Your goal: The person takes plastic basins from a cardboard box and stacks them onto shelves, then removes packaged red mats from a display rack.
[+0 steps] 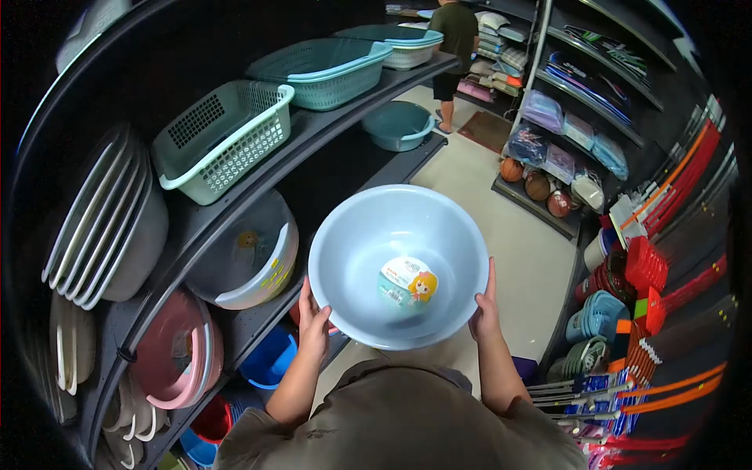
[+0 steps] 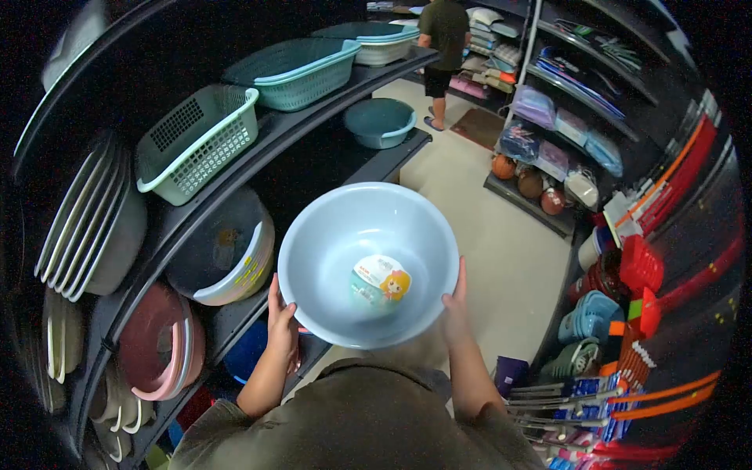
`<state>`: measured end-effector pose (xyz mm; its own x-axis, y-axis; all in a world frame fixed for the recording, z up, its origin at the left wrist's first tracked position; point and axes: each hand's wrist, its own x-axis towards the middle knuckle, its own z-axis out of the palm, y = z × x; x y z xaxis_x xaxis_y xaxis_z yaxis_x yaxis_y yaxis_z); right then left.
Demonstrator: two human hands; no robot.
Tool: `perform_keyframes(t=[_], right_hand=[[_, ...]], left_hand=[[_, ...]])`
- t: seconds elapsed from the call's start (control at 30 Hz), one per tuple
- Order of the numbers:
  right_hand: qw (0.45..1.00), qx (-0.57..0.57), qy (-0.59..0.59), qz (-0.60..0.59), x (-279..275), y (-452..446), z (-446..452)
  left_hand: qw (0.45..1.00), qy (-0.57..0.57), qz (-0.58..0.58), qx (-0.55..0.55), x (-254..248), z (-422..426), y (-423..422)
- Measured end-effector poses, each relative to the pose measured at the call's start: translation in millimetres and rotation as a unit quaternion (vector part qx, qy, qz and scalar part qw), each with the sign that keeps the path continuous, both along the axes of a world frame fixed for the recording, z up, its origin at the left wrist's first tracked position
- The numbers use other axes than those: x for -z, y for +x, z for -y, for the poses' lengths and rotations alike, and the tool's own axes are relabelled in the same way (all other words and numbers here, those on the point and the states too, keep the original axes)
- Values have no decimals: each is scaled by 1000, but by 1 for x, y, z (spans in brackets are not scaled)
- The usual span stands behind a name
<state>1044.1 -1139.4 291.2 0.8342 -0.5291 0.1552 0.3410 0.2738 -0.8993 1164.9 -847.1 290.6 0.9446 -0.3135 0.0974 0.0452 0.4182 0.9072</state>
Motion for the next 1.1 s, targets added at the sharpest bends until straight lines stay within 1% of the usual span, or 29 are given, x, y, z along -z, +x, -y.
perform_keyframes(t=[0.03, 0.13, 0.23, 0.27, 0.33, 0.37, 0.47, 0.53, 0.57, 0.63, 0.73, 0.77, 0.8, 0.87, 0.9, 0.93, 1.0, 1.1], right_hand=[[1000, -5, 19, -10, -4, 13, 1], [999, -43, 10, -1, -3, 54, 13], [995, -89, 39, -11, -13, 94, 20], [994, -99, 37, -17, -7, 108, 26], [992, -124, 15, -22, 0, 141, 41], [991, -135, 13, -22, 0, 158, 49], [986, -162, 40, -27, 0, 206, 70], [981, -184, -53, -39, 7, 243, 94], [979, -193, -53, -38, 7, 262, 103], [967, -234, -90, -32, 7, 298, 118], [957, -274, -98, 4, 14, 345, 132], [952, -304, -39, 13, 16, 355, 134], [950, -308, -37, 15, 19, 367, 137], [943, -305, -136, -12, 27, 388, 143], [940, -322, -107, -35, 27, 395, 143], [936, -335, -100, -30, 28, 404, 143], [921, -379, -47, -77, 18, 412, 146], [918, -394, -32, -42, 34, 433, 148]], left_hand=[[1000, -2, -15, 0, 0, 1, 8], [999, -11, -43, -22, 10, 1, 28], [997, -13, -49, -53, 21, 5, 43], [996, -15, -55, -64, 24, 9, 47], [994, -31, -30, -104, 27, 18, 60], [993, -20, -35, -107, 30, 21, 66], [990, -7, -18, -142, 29, 45, 83], [985, -16, -30, -167, 34, 63, 98], [982, -22, -39, -182, 36, 70, 106], [978, -25, -27, -207, 44, 85, 124], [970, -35, -16, -240, 51, 105, 151], [965, -49, -22, -258, 51, 110, 158], [959, -64, -29, -275, 51, 116, 165], [947, -42, -18, -317, 63, 121, 181], [941, -50, -23, -333, 63, 126, 186], [935, -59, -28, -349, 62, 130, 190], [928, -51, -26, -367, 73, 133, 197], [922, -47, -48, -382, 83, 136, 205]])
